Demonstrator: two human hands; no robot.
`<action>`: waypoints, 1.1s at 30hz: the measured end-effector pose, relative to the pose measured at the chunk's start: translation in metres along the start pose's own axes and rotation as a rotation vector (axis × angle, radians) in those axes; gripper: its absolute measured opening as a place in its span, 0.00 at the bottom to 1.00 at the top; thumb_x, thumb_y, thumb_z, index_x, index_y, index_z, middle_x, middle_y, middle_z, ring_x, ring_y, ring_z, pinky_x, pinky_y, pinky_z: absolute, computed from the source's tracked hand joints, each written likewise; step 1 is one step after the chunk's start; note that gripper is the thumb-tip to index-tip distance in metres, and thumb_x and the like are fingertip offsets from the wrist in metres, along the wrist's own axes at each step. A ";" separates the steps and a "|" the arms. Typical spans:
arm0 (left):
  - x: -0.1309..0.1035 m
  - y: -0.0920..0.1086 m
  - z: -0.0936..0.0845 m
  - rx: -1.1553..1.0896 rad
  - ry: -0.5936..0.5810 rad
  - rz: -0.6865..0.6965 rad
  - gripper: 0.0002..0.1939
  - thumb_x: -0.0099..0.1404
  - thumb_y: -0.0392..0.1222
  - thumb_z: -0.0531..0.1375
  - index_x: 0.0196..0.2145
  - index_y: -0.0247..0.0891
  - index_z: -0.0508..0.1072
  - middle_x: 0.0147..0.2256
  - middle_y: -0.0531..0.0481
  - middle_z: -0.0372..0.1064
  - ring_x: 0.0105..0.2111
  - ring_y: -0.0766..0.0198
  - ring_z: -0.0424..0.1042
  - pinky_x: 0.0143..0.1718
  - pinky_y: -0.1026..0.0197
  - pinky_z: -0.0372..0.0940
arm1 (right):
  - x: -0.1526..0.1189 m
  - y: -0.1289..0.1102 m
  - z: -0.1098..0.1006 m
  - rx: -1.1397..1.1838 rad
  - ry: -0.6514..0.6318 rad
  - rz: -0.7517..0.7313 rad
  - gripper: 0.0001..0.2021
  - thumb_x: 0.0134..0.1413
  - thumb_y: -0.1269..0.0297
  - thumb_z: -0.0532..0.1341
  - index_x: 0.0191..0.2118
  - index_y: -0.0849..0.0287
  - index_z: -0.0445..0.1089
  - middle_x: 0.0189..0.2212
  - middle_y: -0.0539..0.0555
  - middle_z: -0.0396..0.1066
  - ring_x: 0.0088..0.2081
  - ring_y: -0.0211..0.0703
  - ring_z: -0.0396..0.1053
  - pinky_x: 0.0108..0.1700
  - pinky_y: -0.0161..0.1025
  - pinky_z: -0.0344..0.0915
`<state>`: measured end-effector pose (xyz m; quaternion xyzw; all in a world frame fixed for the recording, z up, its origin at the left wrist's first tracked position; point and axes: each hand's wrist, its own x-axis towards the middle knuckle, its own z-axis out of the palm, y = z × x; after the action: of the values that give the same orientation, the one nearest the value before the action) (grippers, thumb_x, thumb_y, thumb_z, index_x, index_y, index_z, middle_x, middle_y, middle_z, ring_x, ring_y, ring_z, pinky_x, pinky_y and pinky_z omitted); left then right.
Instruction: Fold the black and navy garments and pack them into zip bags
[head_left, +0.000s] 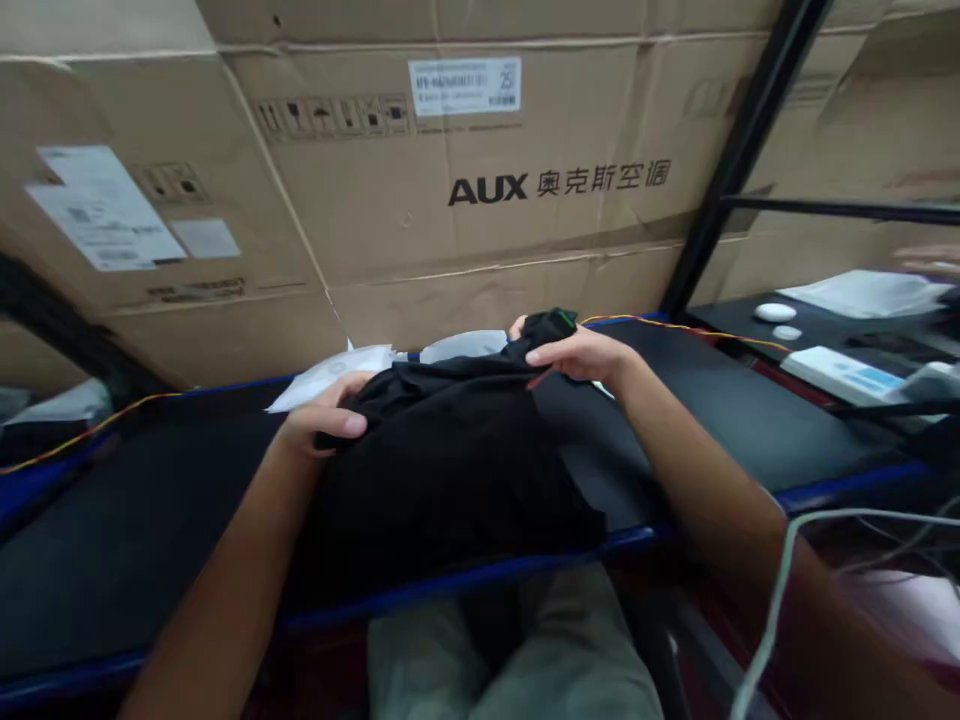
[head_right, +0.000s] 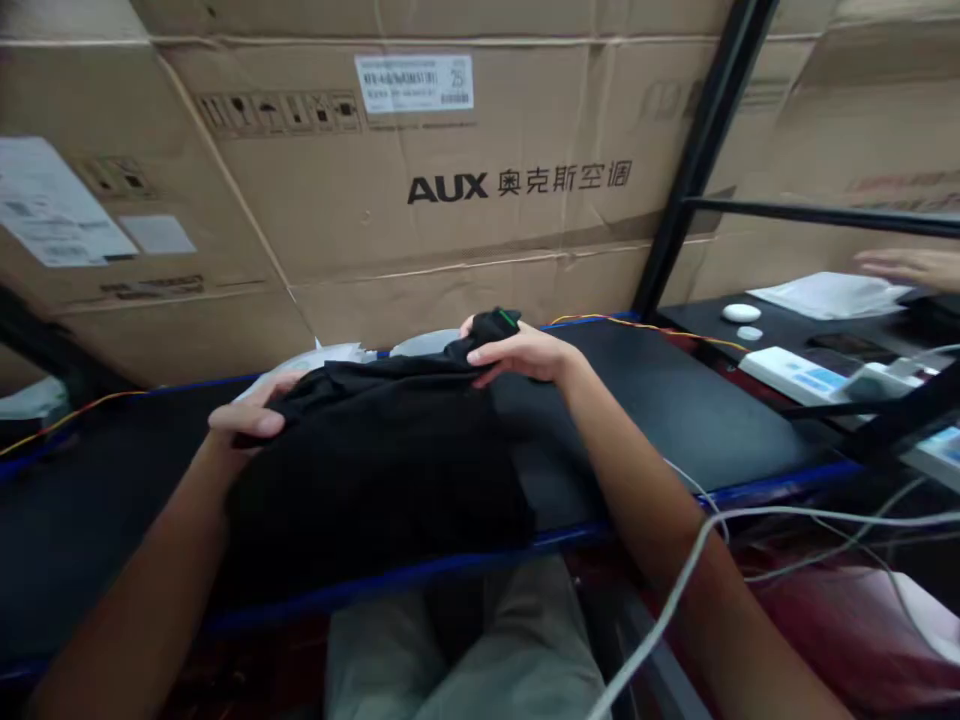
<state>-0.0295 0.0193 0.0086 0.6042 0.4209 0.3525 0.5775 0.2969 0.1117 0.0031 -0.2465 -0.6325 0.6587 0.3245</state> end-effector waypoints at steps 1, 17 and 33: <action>-0.002 0.001 -0.007 0.022 0.010 -0.019 0.27 0.37 0.51 0.68 0.37 0.36 0.78 0.31 0.44 0.78 0.32 0.47 0.77 0.32 0.54 0.70 | -0.004 -0.002 -0.002 -0.101 -0.086 0.084 0.20 0.33 0.66 0.74 0.37 0.58 0.71 0.29 0.47 0.74 0.30 0.39 0.73 0.33 0.36 0.72; 0.020 -0.010 -0.035 0.441 -0.022 -0.069 0.16 0.48 0.43 0.70 0.37 0.41 0.78 0.39 0.49 0.77 0.42 0.55 0.74 0.45 0.58 0.69 | 0.014 0.017 0.001 -0.641 -0.274 0.124 0.19 0.38 0.60 0.71 0.40 0.61 0.76 0.34 0.51 0.77 0.39 0.44 0.72 0.44 0.38 0.66; 0.036 -0.012 0.000 0.585 0.089 0.089 0.13 0.56 0.50 0.64 0.32 0.39 0.71 0.27 0.54 0.70 0.30 0.63 0.69 0.35 0.62 0.63 | 0.017 0.018 0.005 -0.969 -0.338 0.105 0.12 0.39 0.60 0.70 0.32 0.61 0.76 0.33 0.51 0.76 0.37 0.43 0.69 0.42 0.36 0.63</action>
<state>-0.0167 0.0517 -0.0051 0.7469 0.5023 0.2674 0.3439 0.2802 0.1212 -0.0127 -0.2902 -0.8954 0.3361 0.0330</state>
